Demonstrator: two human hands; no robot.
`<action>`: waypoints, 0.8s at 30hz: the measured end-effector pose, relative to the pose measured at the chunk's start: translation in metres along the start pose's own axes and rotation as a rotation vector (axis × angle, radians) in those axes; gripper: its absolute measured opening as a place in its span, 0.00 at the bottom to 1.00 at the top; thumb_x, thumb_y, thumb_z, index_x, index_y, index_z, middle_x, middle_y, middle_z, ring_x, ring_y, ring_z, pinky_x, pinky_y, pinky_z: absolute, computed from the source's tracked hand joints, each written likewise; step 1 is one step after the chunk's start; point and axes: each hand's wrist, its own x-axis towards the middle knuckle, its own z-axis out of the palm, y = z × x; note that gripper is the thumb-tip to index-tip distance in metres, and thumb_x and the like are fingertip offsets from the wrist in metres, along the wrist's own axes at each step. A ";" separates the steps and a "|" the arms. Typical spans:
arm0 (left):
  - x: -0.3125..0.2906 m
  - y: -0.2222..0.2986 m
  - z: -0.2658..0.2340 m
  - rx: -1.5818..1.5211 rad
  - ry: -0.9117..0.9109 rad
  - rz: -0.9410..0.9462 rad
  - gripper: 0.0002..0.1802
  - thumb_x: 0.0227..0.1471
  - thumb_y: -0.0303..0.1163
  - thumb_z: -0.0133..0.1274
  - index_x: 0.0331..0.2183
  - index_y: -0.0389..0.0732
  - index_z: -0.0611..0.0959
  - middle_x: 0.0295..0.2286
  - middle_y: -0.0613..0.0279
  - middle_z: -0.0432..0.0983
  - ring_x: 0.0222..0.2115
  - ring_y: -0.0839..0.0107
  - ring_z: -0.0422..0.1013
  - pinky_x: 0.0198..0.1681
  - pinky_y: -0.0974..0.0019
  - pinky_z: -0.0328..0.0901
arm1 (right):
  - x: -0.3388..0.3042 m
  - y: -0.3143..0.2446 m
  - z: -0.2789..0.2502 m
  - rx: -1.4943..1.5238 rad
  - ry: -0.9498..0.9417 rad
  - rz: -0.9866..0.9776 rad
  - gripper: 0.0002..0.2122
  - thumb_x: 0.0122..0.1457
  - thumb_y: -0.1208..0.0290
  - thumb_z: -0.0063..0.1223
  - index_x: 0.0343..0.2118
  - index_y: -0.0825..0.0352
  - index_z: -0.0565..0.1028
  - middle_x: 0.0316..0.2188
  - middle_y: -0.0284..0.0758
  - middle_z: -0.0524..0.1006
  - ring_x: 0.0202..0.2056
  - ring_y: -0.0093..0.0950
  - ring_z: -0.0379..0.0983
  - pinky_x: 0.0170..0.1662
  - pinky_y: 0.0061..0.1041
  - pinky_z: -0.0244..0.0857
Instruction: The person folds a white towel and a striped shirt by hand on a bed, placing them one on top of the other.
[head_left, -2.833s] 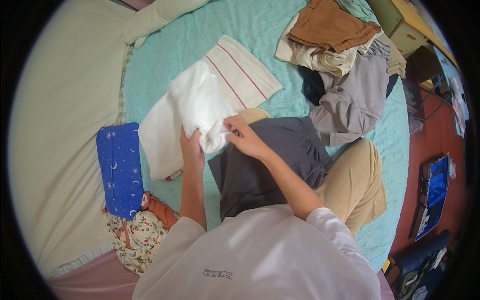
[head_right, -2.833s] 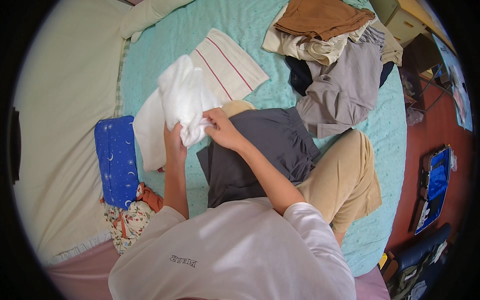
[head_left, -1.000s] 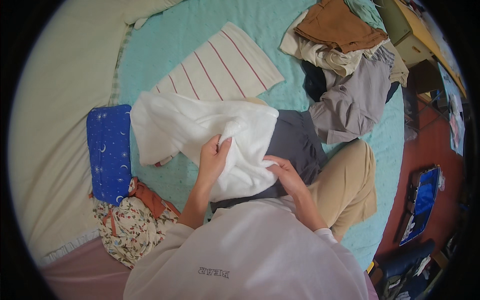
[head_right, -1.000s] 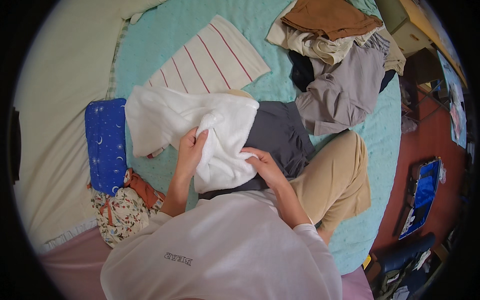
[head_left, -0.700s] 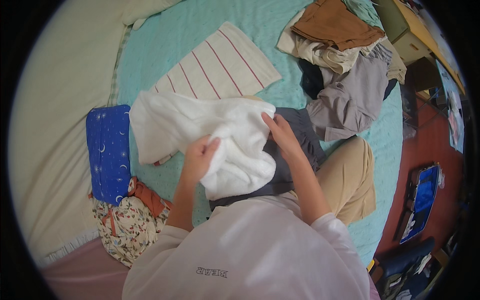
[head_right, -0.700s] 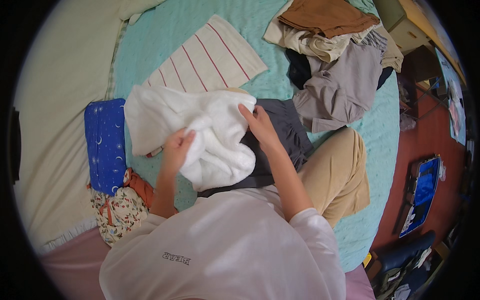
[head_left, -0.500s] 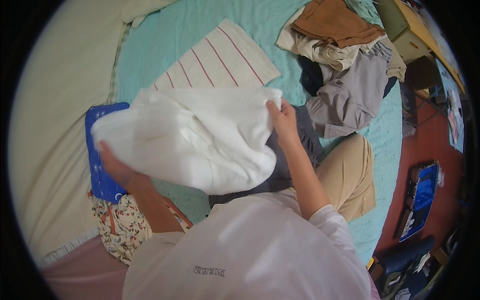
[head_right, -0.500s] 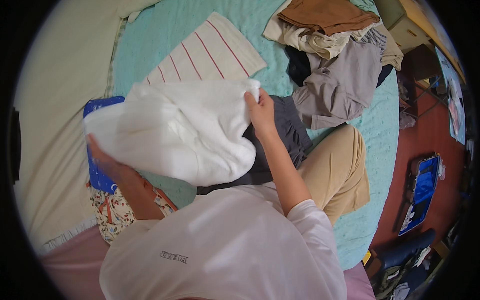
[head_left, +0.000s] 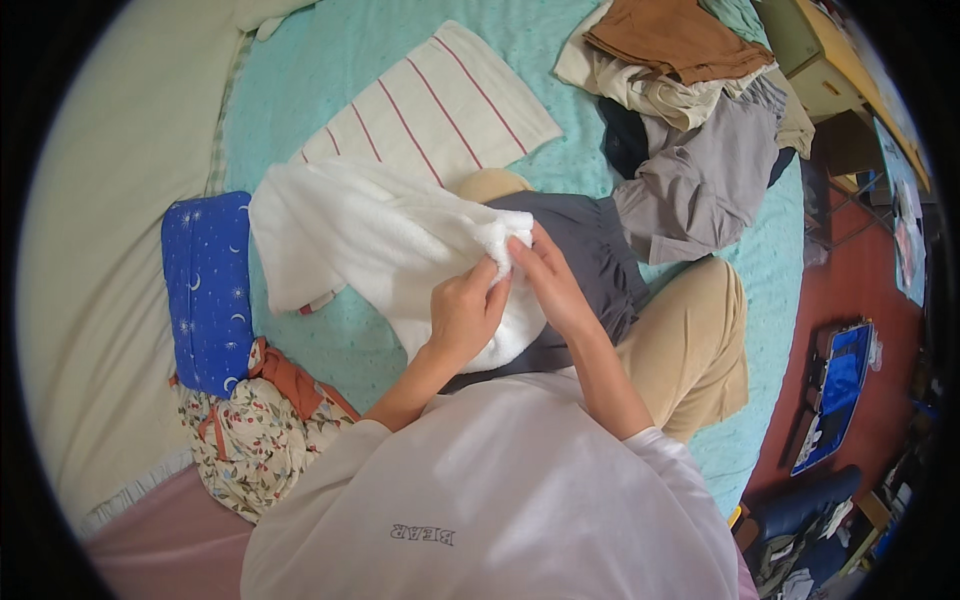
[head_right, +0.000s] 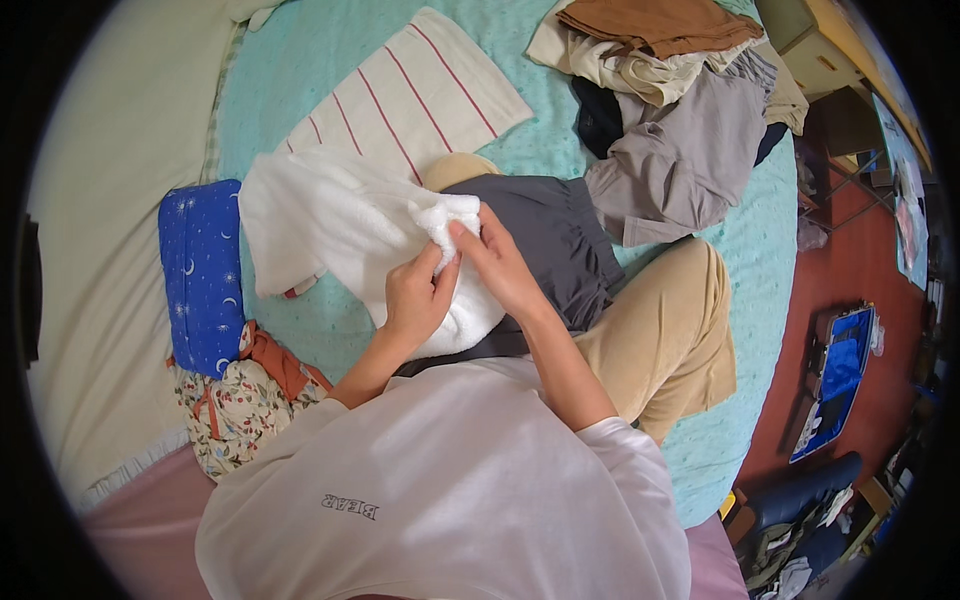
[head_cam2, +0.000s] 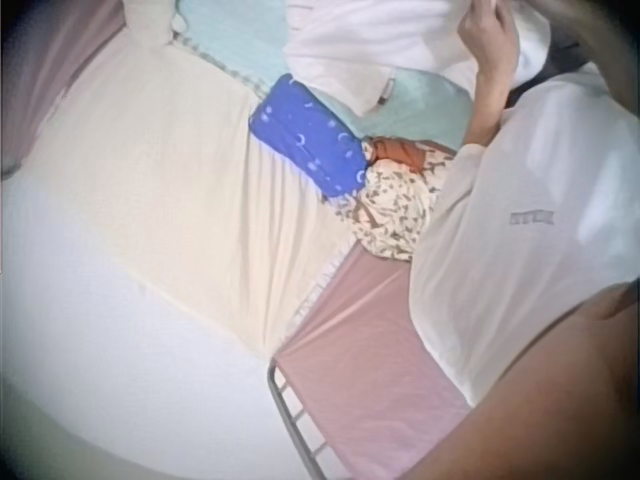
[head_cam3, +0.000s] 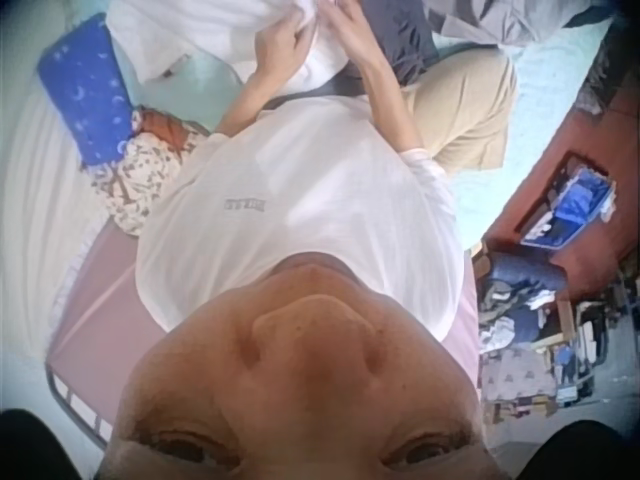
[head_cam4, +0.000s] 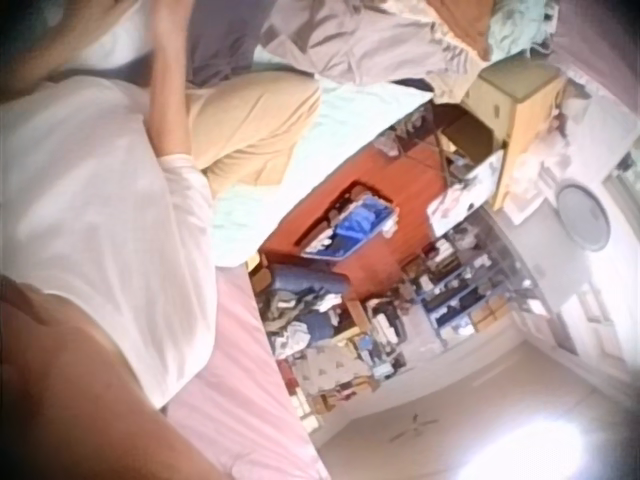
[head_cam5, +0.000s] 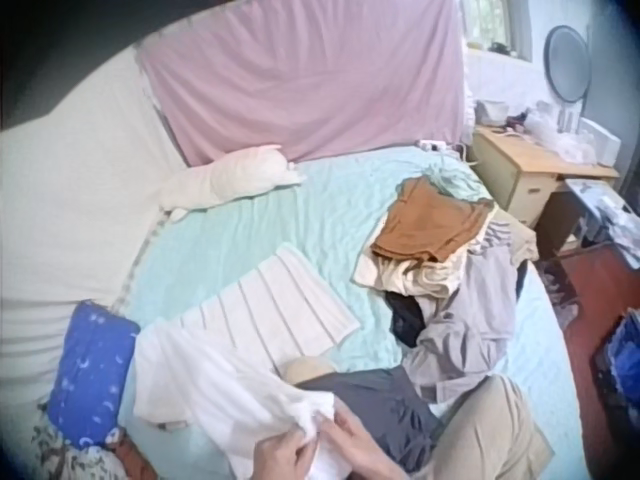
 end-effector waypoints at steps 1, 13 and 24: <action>0.000 -0.005 -0.001 0.027 0.005 0.094 0.07 0.50 0.26 0.55 0.35 0.37 0.78 0.19 0.54 0.74 0.17 0.58 0.71 0.20 0.60 0.63 | 0.001 -0.001 0.005 -0.001 -0.004 0.003 0.14 0.62 0.69 0.50 0.48 0.69 0.70 0.41 0.29 0.73 0.44 0.18 0.66 0.50 0.20 0.59; 0.053 -0.047 -0.080 -0.133 -0.198 -0.014 0.16 0.44 0.21 0.54 0.39 0.40 0.75 0.41 0.58 0.69 0.44 0.63 0.67 0.45 0.65 0.63 | -0.018 -0.014 0.011 -0.436 0.071 -0.369 0.08 0.56 0.82 0.47 0.39 0.69 0.71 0.30 0.27 0.71 0.33 0.15 0.62 0.36 0.14 0.58; 0.079 0.011 -0.097 -0.006 0.059 0.259 0.25 0.39 0.21 0.59 0.44 0.41 0.74 0.42 0.58 0.71 0.42 0.60 0.69 0.45 0.61 0.63 | -0.027 -0.114 0.028 -0.473 -0.013 -0.683 0.13 0.55 0.83 0.43 0.43 0.71 0.71 0.32 0.31 0.73 0.34 0.18 0.66 0.40 0.16 0.60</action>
